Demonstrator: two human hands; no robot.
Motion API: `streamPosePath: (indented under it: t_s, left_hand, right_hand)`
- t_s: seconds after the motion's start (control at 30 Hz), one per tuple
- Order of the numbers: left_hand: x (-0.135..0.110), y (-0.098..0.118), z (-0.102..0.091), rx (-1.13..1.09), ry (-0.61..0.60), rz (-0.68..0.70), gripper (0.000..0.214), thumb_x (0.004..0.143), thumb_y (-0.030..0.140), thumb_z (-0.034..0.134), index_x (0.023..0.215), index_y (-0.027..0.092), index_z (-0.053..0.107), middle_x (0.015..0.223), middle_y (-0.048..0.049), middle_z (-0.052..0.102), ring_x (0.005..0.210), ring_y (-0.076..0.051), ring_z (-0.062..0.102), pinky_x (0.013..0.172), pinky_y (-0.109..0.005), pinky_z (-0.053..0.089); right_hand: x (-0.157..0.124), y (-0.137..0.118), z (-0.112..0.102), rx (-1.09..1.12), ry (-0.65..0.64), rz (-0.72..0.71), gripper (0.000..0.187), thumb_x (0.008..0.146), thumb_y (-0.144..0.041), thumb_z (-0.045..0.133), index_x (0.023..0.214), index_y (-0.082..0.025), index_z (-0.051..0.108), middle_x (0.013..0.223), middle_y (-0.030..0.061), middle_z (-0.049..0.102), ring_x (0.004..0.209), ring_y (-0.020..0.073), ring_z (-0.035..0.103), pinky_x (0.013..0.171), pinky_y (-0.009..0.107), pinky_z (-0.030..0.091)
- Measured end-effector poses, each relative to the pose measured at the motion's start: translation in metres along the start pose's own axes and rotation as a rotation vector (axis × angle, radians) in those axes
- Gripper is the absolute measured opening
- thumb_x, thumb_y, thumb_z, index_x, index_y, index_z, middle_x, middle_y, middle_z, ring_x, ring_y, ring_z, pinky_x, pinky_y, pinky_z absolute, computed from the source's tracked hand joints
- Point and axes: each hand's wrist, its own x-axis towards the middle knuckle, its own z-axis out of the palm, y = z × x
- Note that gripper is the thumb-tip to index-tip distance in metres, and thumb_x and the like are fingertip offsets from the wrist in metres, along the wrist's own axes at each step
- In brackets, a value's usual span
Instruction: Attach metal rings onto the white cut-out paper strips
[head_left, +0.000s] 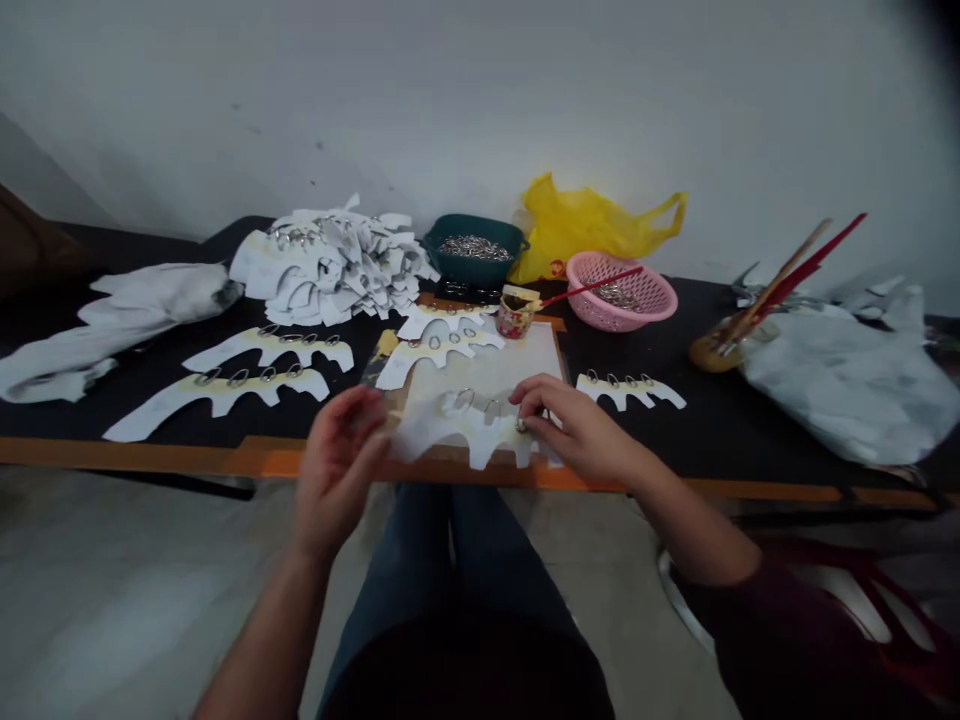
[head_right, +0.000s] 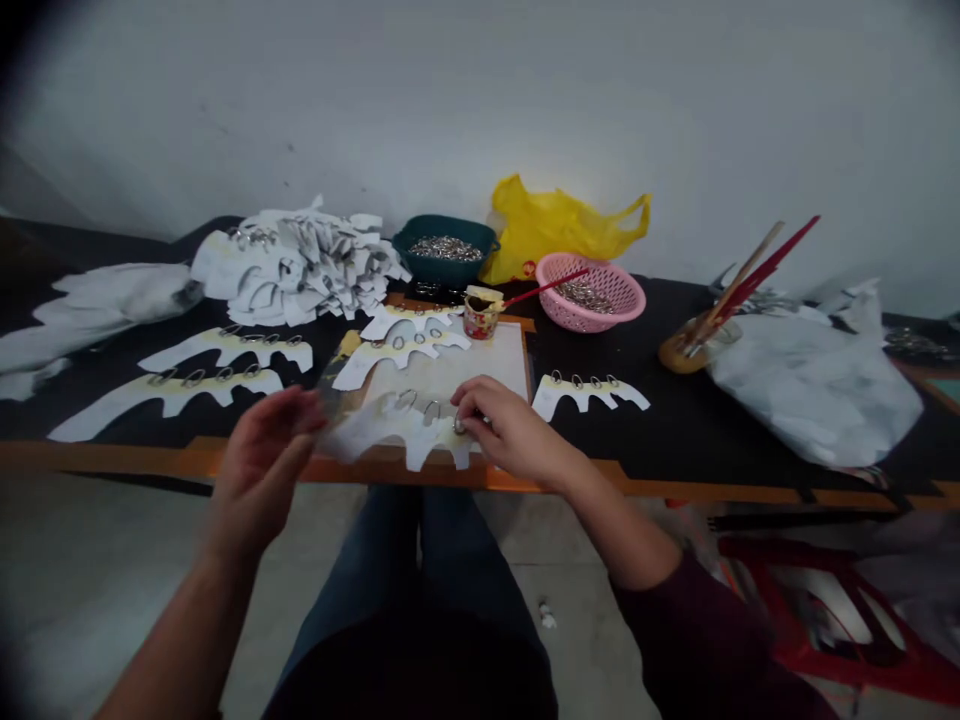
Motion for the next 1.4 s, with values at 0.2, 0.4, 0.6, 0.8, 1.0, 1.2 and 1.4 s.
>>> streamPosePath:
  t_s: [0.2,0.4,0.6,0.8,1.0,1.2,1.4]
  left_hand:
    - [0.05,0.012,0.07,0.271,-0.547,-0.155,0.018,0.053,0.014,0.074,0.069,0.02,0.068,0.078,-0.0053,0.065,0.092,-0.025,0.054,0.088,-0.03,0.037]
    - [0.053,-0.024,0.084,0.33,-0.789,-0.367,0.008,0.063,0.026,0.066,0.065,0.019,0.064,0.061,0.0007,0.06,0.059,-0.014,0.051,0.055,-0.022,0.035]
    - [0.033,-0.032,0.081,0.115,-0.418,-0.761,0.016,0.054,0.025,0.071,0.06,0.017,0.058,0.046,0.0055,0.048,0.041,-0.007,0.038,0.043,-0.02,0.022]
    - [0.016,-0.032,0.084,-0.042,-0.261,-0.863,0.013,0.051,0.018,0.068,0.056,0.015,0.056,0.045,0.0042,0.049,0.04,-0.007,0.04,0.042,-0.021,0.026]
    - [-0.001,-0.022,0.087,-0.222,-0.232,-0.853,0.024,0.055,0.028,0.074,0.064,0.014,0.057,0.051,0.0034,0.055,0.044,-0.008,0.048,0.046,-0.021,0.034]
    - [-0.008,-0.017,0.082,-0.307,-0.157,-0.82,0.028,0.051,0.025,0.077,0.067,0.014,0.056,0.055,0.0022,0.06,0.045,-0.009,0.052,0.047,-0.021,0.038]
    - [-0.02,-0.024,0.071,-0.208,-0.089,-0.737,0.021,0.055,0.02,0.073,0.065,0.014,0.056,0.056,0.0027,0.059,0.048,-0.008,0.051,0.049,-0.02,0.038]
  right_hand:
    - [0.009,0.023,0.025,-0.056,0.001,-0.06,0.013,0.08,-0.008,0.044,0.083,-0.019,0.05,0.101,0.0071,0.046,0.089,0.015,0.05,0.076,0.03,0.045]
    - [-0.002,0.039,0.042,-0.134,0.214,-0.086,0.013,0.082,-0.01,0.042,0.084,-0.019,0.051,0.099,0.008,0.046,0.095,0.0173,0.049,0.08,0.033,0.045]
    - [-0.013,0.039,0.064,-0.324,0.472,-0.132,0.016,0.082,-0.01,0.042,0.075,-0.02,0.053,0.089,0.0066,0.054,0.09,0.0198,0.05,0.082,0.038,0.042]
    - [-0.028,0.042,0.081,-0.324,0.404,-0.186,0.018,0.083,-0.01,0.043,0.09,-0.021,0.056,0.097,0.0075,0.056,0.097,0.0203,0.05,0.085,0.038,0.045]
    - [-0.029,0.04,0.08,-0.425,0.461,-0.256,0.021,0.081,-0.012,0.047,0.099,-0.023,0.052,0.104,0.0086,0.053,0.103,0.0226,0.049,0.086,0.042,0.047]
    - [-0.021,0.025,0.082,-0.39,0.523,-0.264,0.013,0.08,-0.014,0.051,0.091,-0.022,0.053,0.098,0.0087,0.049,0.1,0.0225,0.048,0.086,0.041,0.047]
    - [-0.022,0.013,0.085,-0.151,0.485,-0.11,0.011,0.082,-0.014,0.046,0.081,-0.022,0.054,0.092,0.0063,0.052,0.098,0.0214,0.048,0.087,0.042,0.042]
